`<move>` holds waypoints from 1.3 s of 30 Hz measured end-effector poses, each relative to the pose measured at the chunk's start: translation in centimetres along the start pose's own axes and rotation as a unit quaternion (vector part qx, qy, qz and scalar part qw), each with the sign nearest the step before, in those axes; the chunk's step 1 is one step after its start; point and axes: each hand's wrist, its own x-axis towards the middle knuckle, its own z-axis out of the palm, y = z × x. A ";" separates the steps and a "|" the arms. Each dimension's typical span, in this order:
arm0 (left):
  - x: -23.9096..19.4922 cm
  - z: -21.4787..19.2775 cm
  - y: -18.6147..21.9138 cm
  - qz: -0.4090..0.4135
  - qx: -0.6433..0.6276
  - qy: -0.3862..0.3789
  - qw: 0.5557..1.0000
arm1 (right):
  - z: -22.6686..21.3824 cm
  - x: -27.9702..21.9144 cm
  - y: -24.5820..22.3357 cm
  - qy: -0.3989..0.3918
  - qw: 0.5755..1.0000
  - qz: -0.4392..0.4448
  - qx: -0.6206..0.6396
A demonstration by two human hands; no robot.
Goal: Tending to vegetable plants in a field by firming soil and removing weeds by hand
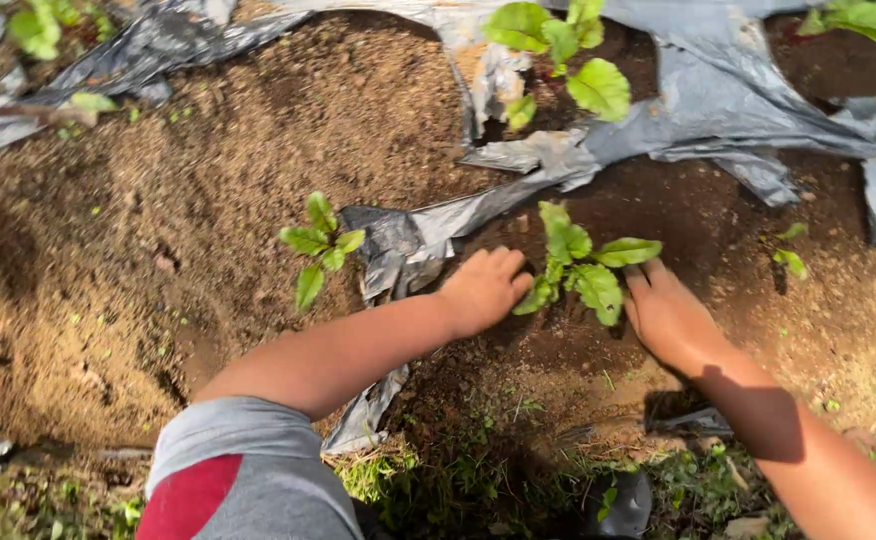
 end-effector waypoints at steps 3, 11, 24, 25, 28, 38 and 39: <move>-3.5 -3.0 1.0 -0.023 -0.032 0.132 0.991 | -6.2 -2.6 -3.4 -0.110 0.993 0.033 -0.021; -11.8 -11.8 -1.3 -0.139 -0.269 -0.092 0.949 | -11.4 -1.5 -14.6 -0.275 0.954 -0.074 0.092; -26.6 -2.8 -8.2 -0.296 -0.132 0.221 0.920 | -13.9 11.0 -33.2 0.029 0.938 -0.333 -0.091; -26.9 -2.9 -9.1 -0.298 -0.134 0.224 0.918 | -12.8 11.0 -31.6 0.026 0.937 -0.335 -0.094; -27.1 -3.9 -11.3 -0.332 -0.135 0.237 0.903 | -10.7 11.4 -27.7 0.170 0.946 -0.240 -0.137; -19.2 -8.9 -19.8 -0.253 -0.119 0.167 0.946 | -13.6 21.9 -31.5 0.119 0.982 -0.101 0.105; -18.6 -9.3 -20.2 -0.240 -0.118 0.132 0.954 | -14.4 22.5 -33.0 0.095 0.983 -0.082 0.135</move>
